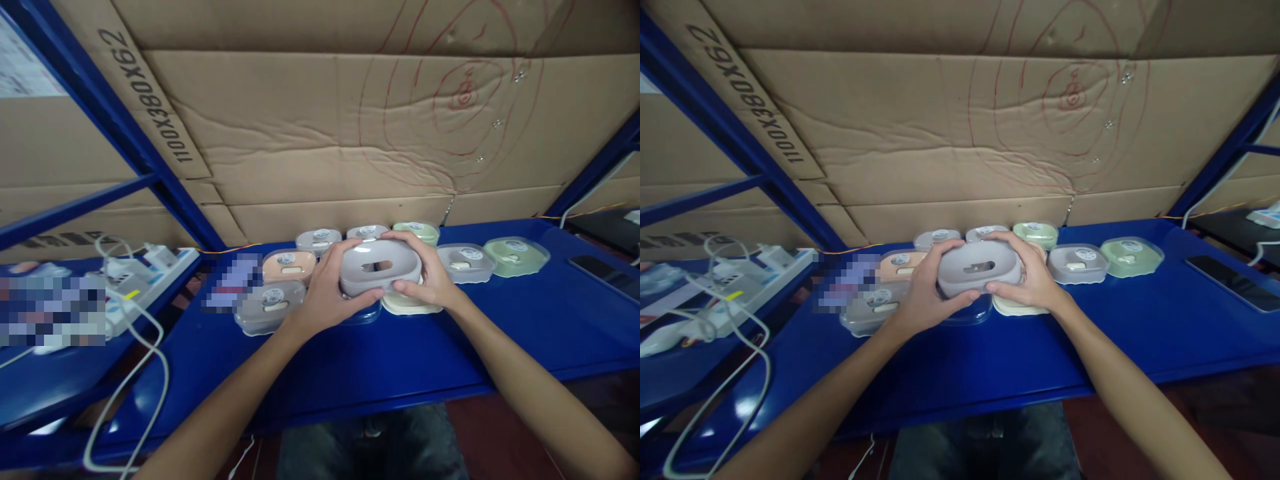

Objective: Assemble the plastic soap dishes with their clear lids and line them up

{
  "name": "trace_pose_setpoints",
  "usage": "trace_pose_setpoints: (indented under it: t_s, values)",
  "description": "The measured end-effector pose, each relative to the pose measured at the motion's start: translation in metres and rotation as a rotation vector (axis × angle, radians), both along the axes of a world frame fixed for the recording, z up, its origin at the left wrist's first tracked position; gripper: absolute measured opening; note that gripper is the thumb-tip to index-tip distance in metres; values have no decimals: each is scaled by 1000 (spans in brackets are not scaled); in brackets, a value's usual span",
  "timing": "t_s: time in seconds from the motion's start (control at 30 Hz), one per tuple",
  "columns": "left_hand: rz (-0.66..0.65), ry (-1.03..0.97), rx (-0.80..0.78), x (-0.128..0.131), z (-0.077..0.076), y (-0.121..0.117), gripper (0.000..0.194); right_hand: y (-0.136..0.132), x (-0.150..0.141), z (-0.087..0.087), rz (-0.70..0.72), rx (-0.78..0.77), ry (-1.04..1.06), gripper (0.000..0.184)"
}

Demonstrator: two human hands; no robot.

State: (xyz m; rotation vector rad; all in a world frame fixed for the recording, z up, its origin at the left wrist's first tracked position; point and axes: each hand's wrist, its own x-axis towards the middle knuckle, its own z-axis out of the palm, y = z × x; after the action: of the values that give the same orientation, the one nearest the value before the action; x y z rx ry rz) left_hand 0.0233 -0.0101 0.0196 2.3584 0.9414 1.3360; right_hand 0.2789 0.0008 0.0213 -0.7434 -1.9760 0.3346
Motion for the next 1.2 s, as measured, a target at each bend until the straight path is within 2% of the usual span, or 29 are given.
trace_pose_setpoints:
  t_s: [0.17,0.3,0.4,0.47,0.53,0.6,0.67,0.73,0.87,1.0,1.2]
  values:
    - [-28,32,50,-3,-2,4,79,0,0,5,26,41,-41,85]
    - [-52,51,84,-4,-6,9,86,1,-1,8,43,32,-82,69]
    - [-57,57,55,-3,-9,9,106,1,6,17,33,2,-76,55]
    - [-61,65,34,-1,-11,8,123,-3,19,24,-7,4,-39,51]
    - [-73,122,32,1,-12,5,127,-14,40,29,-81,24,-9,49]
    - [-98,246,64,4,-13,1,112,-32,68,29,-179,46,-13,50]
    - [-147,394,136,6,-16,-2,90,-56,99,25,-278,33,-41,55]
    - [-200,517,214,10,-22,-5,70,-82,129,18,-388,9,-134,56]
    - [-251,648,300,16,-37,-6,44,-119,174,5,-502,-167,-312,54]
    - [-248,694,340,20,-43,-5,31,-126,192,-11,-486,-204,-447,60]
    - [-229,700,364,23,-44,-4,24,-109,189,-34,-486,-146,-642,52]
